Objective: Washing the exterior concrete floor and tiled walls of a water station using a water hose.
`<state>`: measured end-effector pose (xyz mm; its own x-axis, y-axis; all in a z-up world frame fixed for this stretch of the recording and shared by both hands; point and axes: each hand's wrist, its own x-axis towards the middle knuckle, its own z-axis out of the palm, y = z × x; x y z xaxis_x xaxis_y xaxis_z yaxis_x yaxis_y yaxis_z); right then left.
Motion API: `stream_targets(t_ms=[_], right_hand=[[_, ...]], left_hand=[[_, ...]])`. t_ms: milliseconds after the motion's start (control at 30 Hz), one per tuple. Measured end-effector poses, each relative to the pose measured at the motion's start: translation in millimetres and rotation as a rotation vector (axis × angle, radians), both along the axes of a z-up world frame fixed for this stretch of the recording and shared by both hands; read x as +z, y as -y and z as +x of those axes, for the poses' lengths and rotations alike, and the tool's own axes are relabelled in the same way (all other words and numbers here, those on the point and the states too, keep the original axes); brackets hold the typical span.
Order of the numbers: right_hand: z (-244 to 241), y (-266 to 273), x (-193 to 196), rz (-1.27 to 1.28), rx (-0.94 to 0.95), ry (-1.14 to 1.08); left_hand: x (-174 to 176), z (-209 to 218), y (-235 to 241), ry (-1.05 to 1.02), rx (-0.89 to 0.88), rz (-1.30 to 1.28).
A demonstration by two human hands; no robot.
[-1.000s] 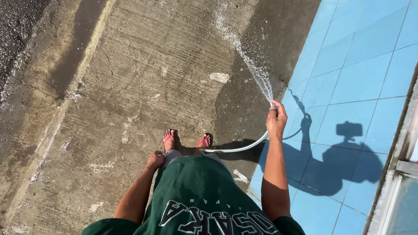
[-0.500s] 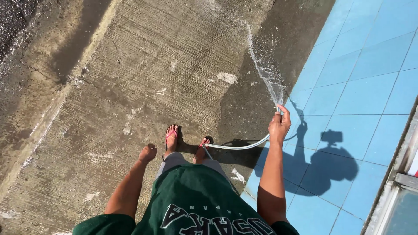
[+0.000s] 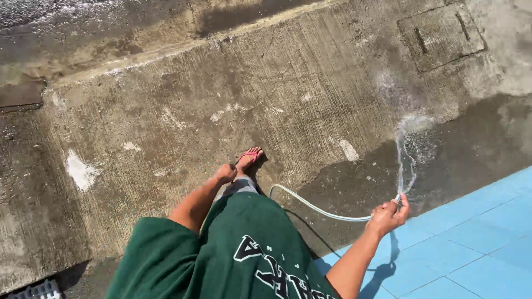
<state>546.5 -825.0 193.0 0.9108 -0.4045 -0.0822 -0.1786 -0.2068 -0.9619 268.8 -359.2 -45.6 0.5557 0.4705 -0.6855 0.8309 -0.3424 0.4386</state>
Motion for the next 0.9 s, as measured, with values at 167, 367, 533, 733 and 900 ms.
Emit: stream_targets(t_ms=[167,367,533,733,900], right_hand=[[-15,13,-42,-0.055,0.227,-0.042],[-76,-32,-31,-0.046,0.477,-0.091],[-102,-58,-40,0.034,0.451,-0.087],[-99,-43,-44,0.03,0.346,0.042],[-127,-48,0,-0.089,0.393,0.242]], left_hand=[[4,-140,60,-0.148,0.181,-0.084],[19,-254,93,-0.28,0.102,-0.007],[27,-285,90,-0.357,-0.163,0.082],[36,-290,75,-0.303,-0.419,0.111],[46,-307,52,-0.122,0.175,0.039]])
